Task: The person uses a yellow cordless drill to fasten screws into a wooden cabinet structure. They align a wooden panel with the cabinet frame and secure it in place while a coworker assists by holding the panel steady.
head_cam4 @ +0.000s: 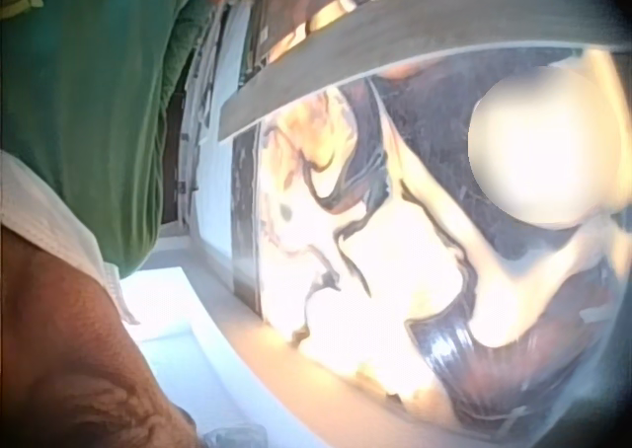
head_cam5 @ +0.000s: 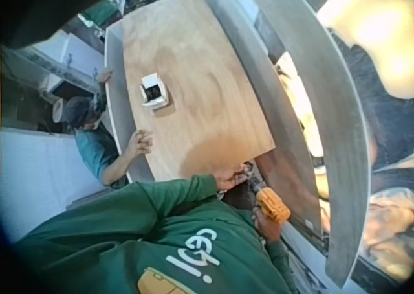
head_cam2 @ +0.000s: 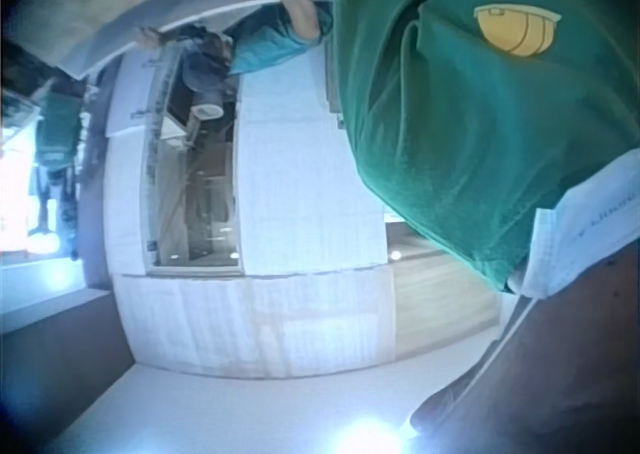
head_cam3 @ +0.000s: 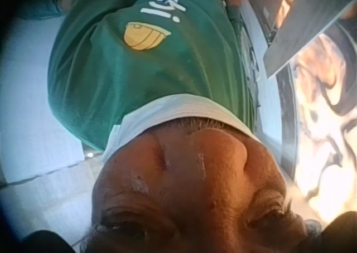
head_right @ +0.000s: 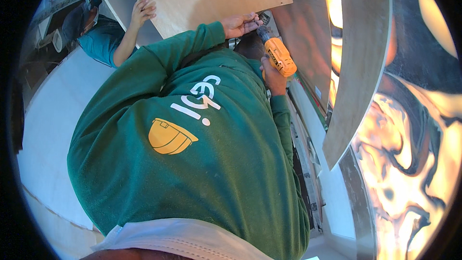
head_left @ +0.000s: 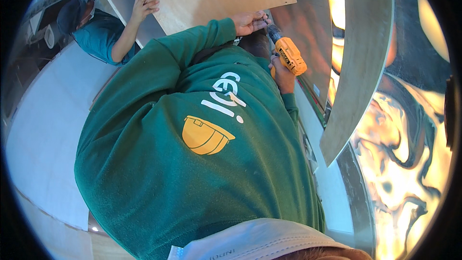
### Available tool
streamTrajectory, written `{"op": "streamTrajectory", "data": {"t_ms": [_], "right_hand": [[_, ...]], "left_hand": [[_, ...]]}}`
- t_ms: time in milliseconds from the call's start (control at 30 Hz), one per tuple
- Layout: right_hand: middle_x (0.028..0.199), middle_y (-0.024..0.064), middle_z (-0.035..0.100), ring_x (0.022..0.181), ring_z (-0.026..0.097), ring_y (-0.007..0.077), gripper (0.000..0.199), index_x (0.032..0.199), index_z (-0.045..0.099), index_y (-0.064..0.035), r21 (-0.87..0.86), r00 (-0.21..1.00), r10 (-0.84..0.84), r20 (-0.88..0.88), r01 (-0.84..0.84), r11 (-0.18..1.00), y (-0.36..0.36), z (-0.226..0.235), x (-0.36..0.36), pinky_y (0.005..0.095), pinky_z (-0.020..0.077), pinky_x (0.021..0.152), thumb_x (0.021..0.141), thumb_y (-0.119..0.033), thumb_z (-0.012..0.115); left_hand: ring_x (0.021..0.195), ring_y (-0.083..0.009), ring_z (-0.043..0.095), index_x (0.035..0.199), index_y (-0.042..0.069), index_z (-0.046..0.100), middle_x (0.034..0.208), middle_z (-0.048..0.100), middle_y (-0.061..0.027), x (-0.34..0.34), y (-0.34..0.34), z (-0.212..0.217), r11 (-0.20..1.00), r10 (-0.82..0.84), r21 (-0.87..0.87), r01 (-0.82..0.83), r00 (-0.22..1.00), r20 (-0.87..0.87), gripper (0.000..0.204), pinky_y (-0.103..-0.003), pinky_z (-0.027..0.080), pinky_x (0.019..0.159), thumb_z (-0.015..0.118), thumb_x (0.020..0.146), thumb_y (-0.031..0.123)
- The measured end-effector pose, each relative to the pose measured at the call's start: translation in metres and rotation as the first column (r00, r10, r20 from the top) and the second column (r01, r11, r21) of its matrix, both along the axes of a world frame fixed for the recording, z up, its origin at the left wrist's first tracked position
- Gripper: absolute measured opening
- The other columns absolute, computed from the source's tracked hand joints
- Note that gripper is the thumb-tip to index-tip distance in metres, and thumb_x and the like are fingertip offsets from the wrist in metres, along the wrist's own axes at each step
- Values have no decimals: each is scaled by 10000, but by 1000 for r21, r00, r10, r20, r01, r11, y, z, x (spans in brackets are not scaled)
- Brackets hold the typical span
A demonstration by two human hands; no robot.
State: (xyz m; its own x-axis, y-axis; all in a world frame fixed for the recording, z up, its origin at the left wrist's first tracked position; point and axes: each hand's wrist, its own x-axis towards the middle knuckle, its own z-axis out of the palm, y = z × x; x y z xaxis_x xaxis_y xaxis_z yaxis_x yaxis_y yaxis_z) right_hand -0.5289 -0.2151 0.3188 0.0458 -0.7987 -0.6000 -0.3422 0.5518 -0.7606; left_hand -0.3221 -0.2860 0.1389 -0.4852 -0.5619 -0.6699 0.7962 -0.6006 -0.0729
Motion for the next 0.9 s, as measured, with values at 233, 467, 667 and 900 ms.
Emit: {"op": "streamTrajectory", "data": {"t_ms": [233, 467, 667, 900], "right_hand": [[956, 79, 742, 819, 719, 175, 323, 1184, 703, -5, 74, 978, 156, -136, -147, 986, -4, -12, -20, 350, 574, 789, 954, -226, 748], [1088, 106, 768, 979, 744, 238, 345, 1200, 709, 4, -140, 847, 446, -288, -498, 856, -23, 13, -7, 401, 569, 910, 947, -225, 764], [1140, 151, 778, 1052, 742, 294, 324, 1195, 729, -24, 128, 861, 464, -207, -446, 886, -35, -1, -16, 417, 567, 916, 964, -251, 739], [1038, 213, 771, 929, 752, 379, 336, 1117, 735, 15, -63, 652, 681, -334, -736, 674, -88, 25, 31, 453, 585, 826, 887, -225, 785]], "left_hand": [[1070, -266, 746, 1118, 16, 640, 1048, 703, -87, -13, 8, 8, 995, 83, 52, -89, 990, 117, 157, -340, 660, 950, 591, 1098, 163], [1052, -226, 749, 1110, 27, 647, 1041, 709, -79, -25, 32, 2, 967, 208, 122, -223, 971, 120, 173, -281, 658, 892, 605, 1098, 194], [1084, -212, 742, 1124, 46, 657, 1063, 722, -47, -21, 42, 22, 919, 310, 224, -324, 946, 98, 206, -286, 633, 919, 561, 1122, 228], [1164, -330, 698, 1230, -24, 580, 1193, 653, -129, -29, 34, 4, 825, 489, 267, -498, 866, 104, 224, -426, 582, 1089, 448, 1148, 137]]}}
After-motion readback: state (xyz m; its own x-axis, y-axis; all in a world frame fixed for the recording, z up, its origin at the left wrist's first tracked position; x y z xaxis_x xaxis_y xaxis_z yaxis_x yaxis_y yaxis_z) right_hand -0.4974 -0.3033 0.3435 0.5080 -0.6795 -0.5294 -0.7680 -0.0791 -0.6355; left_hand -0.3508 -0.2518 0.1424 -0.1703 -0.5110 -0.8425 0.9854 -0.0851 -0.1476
